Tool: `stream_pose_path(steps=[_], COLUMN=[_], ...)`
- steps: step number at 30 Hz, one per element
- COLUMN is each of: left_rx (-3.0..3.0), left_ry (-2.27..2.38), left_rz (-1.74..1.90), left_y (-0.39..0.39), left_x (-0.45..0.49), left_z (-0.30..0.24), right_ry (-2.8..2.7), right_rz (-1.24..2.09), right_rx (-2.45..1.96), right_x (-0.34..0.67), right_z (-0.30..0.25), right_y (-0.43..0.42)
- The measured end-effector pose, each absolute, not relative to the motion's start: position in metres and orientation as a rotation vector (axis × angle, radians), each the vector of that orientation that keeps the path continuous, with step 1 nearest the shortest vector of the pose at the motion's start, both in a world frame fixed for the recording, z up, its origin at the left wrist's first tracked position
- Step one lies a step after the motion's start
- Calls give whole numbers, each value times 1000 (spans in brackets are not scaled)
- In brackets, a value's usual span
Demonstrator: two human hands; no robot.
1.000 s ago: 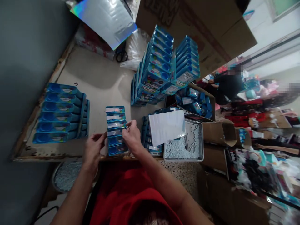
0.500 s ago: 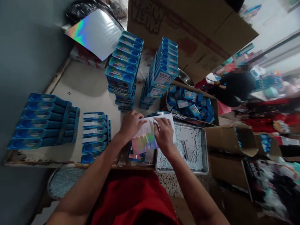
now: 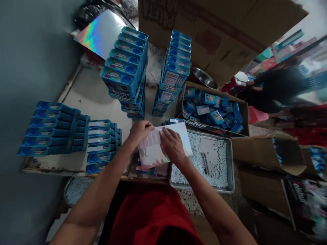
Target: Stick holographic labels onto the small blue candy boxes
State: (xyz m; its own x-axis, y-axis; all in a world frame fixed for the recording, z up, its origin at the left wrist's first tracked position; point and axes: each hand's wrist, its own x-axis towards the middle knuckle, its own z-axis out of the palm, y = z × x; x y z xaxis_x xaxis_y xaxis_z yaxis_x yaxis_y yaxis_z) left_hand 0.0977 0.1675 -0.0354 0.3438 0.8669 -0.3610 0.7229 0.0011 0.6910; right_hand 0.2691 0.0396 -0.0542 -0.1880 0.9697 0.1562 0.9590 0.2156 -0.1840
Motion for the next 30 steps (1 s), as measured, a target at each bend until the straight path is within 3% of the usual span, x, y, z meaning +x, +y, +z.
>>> stream_pose_path(steps=[9,11,14,18,23,30], left_rx=[1963,2024,1912,1138,531,555], left_ry=[1510,1486,1439,1215,963,1255], left_rz=[339,522,854,810,748,762], left_y=[156,151,133,95,57,39], left_x=[93,87,66,29,-8,-39], left_z=[-33,-32,-21,-4,-9,-15], right_ry=[-1946,-1781,-1331,-769,-586,-544], right_rz=[-69,103,632,1243,1390,1454], right_rx=[-1873,-1873,-1886,-1713,-1606,-1718], right_x=[248,239,223,201,173,139], right_z=[19,41,66,70,46,27], right_y=[3,-2,-3,6,16,13])
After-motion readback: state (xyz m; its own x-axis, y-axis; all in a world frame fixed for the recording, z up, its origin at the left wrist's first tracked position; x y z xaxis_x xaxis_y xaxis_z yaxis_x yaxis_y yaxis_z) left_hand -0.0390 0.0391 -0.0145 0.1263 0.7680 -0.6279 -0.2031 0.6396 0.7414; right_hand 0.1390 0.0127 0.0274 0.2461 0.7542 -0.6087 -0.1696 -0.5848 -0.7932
